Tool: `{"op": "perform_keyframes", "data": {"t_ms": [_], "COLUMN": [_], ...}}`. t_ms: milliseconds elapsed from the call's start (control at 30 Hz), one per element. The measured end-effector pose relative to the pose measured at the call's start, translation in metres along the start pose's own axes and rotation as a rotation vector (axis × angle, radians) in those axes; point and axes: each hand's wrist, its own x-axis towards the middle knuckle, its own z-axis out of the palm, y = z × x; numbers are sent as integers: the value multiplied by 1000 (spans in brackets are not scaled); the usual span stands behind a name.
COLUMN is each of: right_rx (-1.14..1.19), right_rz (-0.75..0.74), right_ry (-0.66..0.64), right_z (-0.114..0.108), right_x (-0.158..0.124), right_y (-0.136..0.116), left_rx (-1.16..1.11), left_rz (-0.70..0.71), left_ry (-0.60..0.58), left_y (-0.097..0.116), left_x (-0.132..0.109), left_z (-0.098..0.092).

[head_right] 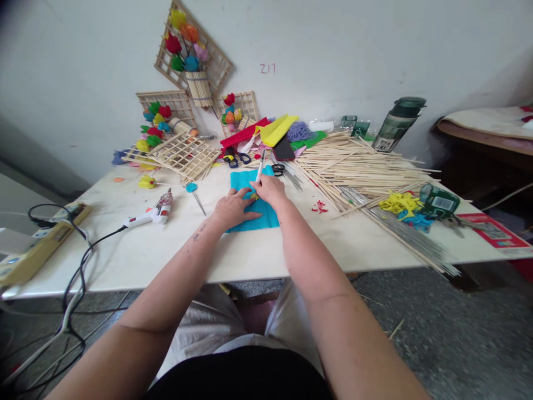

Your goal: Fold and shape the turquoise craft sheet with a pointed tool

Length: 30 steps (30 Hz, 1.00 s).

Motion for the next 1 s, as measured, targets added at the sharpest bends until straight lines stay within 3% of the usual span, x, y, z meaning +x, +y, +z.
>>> {"op": "perform_keyframes", "data": {"t_ms": [233,767,1000], "right_rx": [93,-41,-73], "right_rz": [25,-3,-25], "right_ry": [-31,-33,-34], "right_z": [3,3,4], "right_x": [4,2,2], "right_y": [9,4,5], "left_rx": [74,53,43], "left_rz": [103,98,137], "left_ry": [64,15,45], "left_y": [-2,-2,-5], "left_x": [3,5,7], "left_z": [1,-1,3]}}
